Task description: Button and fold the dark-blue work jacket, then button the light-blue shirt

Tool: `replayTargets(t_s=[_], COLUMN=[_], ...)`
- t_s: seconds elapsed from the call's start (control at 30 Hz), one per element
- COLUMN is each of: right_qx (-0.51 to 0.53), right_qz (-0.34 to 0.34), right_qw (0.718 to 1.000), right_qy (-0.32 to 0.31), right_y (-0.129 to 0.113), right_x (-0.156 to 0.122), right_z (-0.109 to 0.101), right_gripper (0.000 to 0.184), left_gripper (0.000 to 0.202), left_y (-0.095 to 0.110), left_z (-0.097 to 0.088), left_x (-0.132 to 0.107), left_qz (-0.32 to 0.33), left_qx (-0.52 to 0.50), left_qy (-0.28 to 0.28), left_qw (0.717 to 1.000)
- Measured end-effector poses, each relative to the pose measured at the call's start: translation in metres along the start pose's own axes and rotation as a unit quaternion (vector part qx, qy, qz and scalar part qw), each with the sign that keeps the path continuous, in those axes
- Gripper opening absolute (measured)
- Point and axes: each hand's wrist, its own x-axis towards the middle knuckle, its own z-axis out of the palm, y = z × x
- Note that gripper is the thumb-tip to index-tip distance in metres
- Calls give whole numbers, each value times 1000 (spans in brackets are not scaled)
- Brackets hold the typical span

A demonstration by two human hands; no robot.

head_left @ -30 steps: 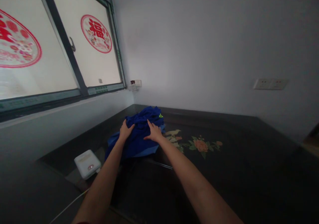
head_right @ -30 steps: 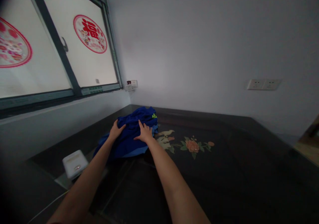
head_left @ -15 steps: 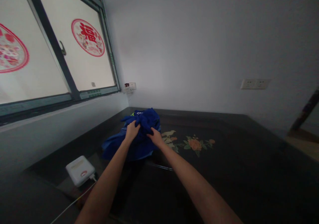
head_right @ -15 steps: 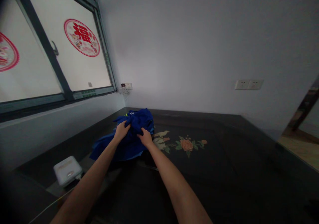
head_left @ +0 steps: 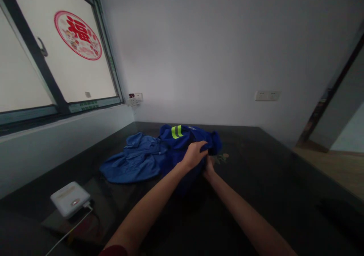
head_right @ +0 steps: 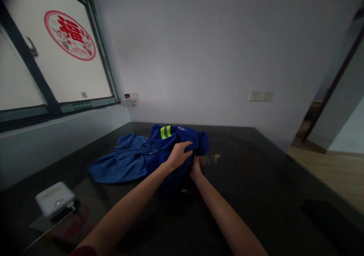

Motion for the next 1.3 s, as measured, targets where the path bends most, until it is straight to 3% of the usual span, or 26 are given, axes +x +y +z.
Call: replayTargets(t_s=[0.1, 0.2, 0.27, 0.33, 0.43, 0.5, 0.53, 0.63, 0.7, 0.77, 0.87, 1.0, 1.1, 1.2, 1.3], right_qx=[1, -54, -133, -165, -264, -363, -403, -469, -509, -547, -541, -416, -386, -410, -481], right_qz=[8, -103, -211, -263, -322, -364, -382, -381, -310, -195, -93, -95, -111, -164, -232], right_qw=[998, 982, 950, 929, 884, 837, 816, 796, 801, 803, 820, 888, 903, 896, 840], right_qy=[63, 149, 187, 203, 213, 186, 161, 45, -53, -138, -165, -173, -155, -40, 95], right_y=[-52, -116, -161, -203, -253, -270, -273, -259, -235, -206, -168, -150, -157, -173, -194], right_x=[-28, -56, -74, -90, -105, -107, -104, -83, -67, -56, -55, -75, -89, -96, -95], right_z=[-46, -78, -90, -95, -95, -91, -88, -80, -76, -73, -68, -60, -68, -99, -154], right_gripper=[43, 45, 45, 44, 43, 42, 41, 38, 35, 31, 26, 37, 44, 33, 28], left_gripper=[28, 27, 26, 24, 28, 32, 34, 34, 31, 28, 25, 20, 13, 14, 25], left_y=[47, 94, 122, 142, 145, 126, 110, 44, -5, -49, -94, -121, -129, -129, -118], left_z=[22, 31, 30, 24, 10, -2, -8, -25, -35, -43, -51, -51, -48, -47, -47], left_x=[6, 12, 17, 21, 21, 15, 11, -8, -23, -37, -53, -64, -66, -66, -58], left_qz=[34, 62, 88, 89, 25, -15, -27, -71, -132, -207, -267, -294, -299, -279, -234], left_qx=[-98, -197, -258, -320, -402, -395, -361, -174, -102, -53, -10, 17, 26, 23, 19], left_qy=[-9, -9, -10, 0, 51, 82, 87, 50, 7, -1, 10, 35, 50, 57, 70], left_qw=[995, 978, 962, 943, 914, 915, 928, 981, 986, 977, 964, 955, 953, 958, 970])
